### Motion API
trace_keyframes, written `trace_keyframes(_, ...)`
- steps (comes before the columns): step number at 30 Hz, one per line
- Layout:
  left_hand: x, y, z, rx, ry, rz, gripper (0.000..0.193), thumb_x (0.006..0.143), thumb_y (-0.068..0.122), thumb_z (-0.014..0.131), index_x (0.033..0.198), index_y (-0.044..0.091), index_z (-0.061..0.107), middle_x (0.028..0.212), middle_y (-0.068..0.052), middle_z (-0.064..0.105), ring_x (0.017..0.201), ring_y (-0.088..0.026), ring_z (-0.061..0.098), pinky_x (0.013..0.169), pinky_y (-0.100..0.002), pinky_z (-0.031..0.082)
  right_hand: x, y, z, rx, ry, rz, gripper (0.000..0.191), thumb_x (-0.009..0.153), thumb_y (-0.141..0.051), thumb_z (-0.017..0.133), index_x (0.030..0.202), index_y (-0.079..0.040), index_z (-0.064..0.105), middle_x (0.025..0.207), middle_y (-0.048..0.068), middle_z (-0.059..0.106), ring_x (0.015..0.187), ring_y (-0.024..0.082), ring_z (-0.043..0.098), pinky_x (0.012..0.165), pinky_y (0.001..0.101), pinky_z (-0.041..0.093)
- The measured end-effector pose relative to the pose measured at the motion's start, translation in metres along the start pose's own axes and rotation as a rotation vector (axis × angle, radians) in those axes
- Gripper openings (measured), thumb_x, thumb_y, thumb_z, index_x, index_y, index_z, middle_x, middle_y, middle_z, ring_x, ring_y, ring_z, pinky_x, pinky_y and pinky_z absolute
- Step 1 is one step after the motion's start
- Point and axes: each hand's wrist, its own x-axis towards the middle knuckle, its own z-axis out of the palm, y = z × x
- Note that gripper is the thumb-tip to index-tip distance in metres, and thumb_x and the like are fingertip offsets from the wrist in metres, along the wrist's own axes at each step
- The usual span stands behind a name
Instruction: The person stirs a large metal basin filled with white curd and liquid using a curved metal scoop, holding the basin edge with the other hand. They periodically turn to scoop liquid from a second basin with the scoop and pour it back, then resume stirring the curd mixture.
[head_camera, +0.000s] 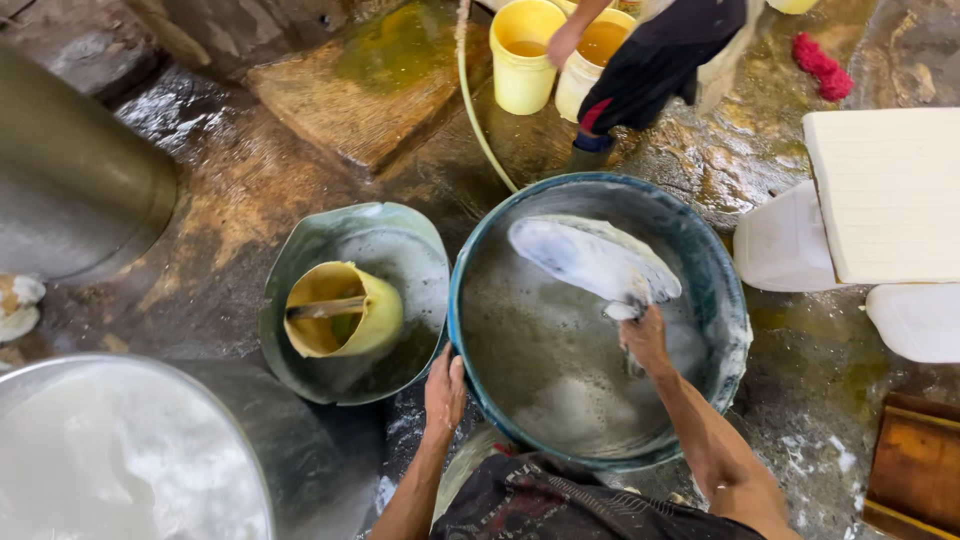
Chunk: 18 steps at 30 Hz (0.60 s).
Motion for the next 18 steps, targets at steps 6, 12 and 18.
trace_keyframes(6, -0.006, 0.005, 0.004, -0.023, 0.015, -0.018, 0.055, 0.103, 0.037, 0.05, 0.145, 0.002, 0.053, 0.144, -0.022, 0.06, 0.135, -0.032, 0.057, 0.111, -0.037, 0.041, -0.005, 0.064, -0.013, -0.437, 0.145, 0.512, 0.007, 0.09, -0.011, 0.063, 0.095, -0.006, 0.061, 0.059, 0.004, 0.057, 0.045, 0.015, 0.054, 0.04, 0.0338, 0.045)
trace_keyframes(12, 0.002, 0.004, 0.005, -0.032, -0.013, -0.136, 0.06, 0.095, 0.037, 0.062, 0.144, 0.004, 0.055, 0.14, -0.018, 0.065, 0.13, -0.027, 0.062, 0.108, -0.034, 0.045, -0.034, 0.084, 0.032, 0.139, -0.401, 1.129, 0.007, 0.093, -0.012, 0.06, 0.09, -0.006, 0.058, 0.06, 0.004, 0.056, 0.046, 0.015, 0.053, 0.041, 0.0319, 0.046)
trace_keyframes(18, -0.009, 0.0, -0.015, -0.008, 0.074, -0.182, 0.058, 0.093, 0.034, 0.066, 0.143, 0.005, 0.056, 0.128, -0.015, 0.073, 0.119, -0.023, 0.069, 0.103, -0.033, 0.049, -0.019, 0.051, 0.034, 0.353, -0.582, 1.168, 0.012, 0.095, -0.012, 0.058, 0.085, -0.006, 0.054, 0.061, 0.003, 0.054, 0.047, 0.014, 0.052, 0.042, 0.0299, 0.048)
